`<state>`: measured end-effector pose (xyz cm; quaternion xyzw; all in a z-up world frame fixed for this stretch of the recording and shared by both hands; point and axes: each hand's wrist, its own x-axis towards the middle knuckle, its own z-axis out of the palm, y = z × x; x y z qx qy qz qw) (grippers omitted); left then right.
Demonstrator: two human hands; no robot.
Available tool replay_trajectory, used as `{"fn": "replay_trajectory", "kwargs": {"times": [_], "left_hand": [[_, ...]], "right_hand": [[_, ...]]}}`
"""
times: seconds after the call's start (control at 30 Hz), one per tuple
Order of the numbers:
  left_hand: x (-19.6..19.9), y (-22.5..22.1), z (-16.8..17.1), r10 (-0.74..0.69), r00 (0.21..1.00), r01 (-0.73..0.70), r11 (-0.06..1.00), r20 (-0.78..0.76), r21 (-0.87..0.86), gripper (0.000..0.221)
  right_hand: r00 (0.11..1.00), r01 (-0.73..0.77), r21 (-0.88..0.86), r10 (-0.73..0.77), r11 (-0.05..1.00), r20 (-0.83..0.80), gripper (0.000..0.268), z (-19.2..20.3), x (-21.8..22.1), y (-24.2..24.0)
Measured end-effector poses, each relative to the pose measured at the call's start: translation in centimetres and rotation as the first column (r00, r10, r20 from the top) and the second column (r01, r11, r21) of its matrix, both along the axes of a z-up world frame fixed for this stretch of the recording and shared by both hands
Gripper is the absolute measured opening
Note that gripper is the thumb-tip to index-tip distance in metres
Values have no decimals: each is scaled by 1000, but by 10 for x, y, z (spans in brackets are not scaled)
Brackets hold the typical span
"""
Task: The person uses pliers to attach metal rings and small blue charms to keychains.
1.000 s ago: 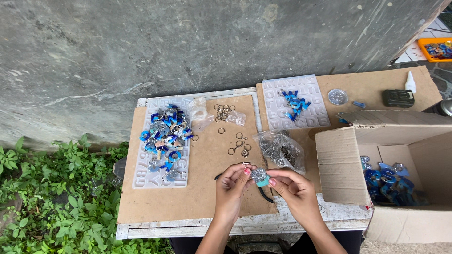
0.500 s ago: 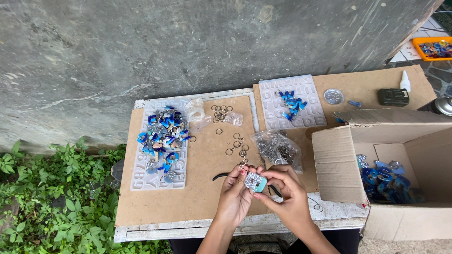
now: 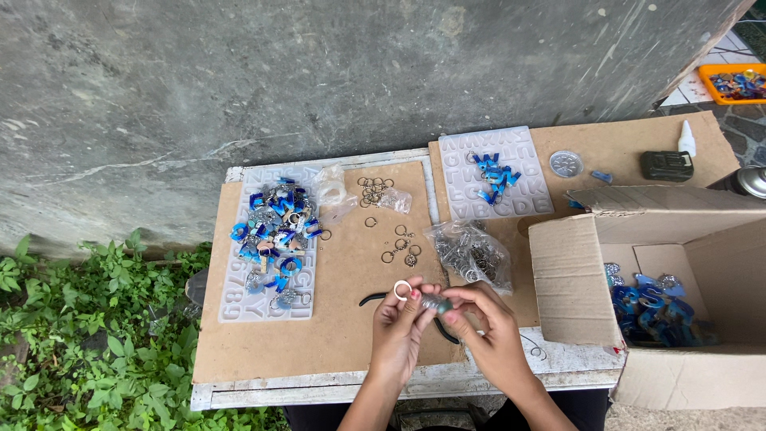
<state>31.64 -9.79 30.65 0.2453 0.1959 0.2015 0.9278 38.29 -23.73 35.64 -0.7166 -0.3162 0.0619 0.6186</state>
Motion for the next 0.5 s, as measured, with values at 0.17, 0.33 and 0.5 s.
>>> {"fn": "replay_trajectory", "kwargs": {"times": [0.17,0.33,0.5], "left_hand": [[-3,-9,-20,119,962,-33,944,-244,328,23],[-18,7,-8,172,923,-138,983,-344,120,44],[-54,5,10,284,800,-274,957,-528,100,41]], "right_hand": [[971,-23,-224,-31,974,-236,21,-16,18,-4],[887,-82,-256,-47,963,-459,20,-48,63,8],[856,226,-171,-280,959,-436,20,-84,151,49]]}}
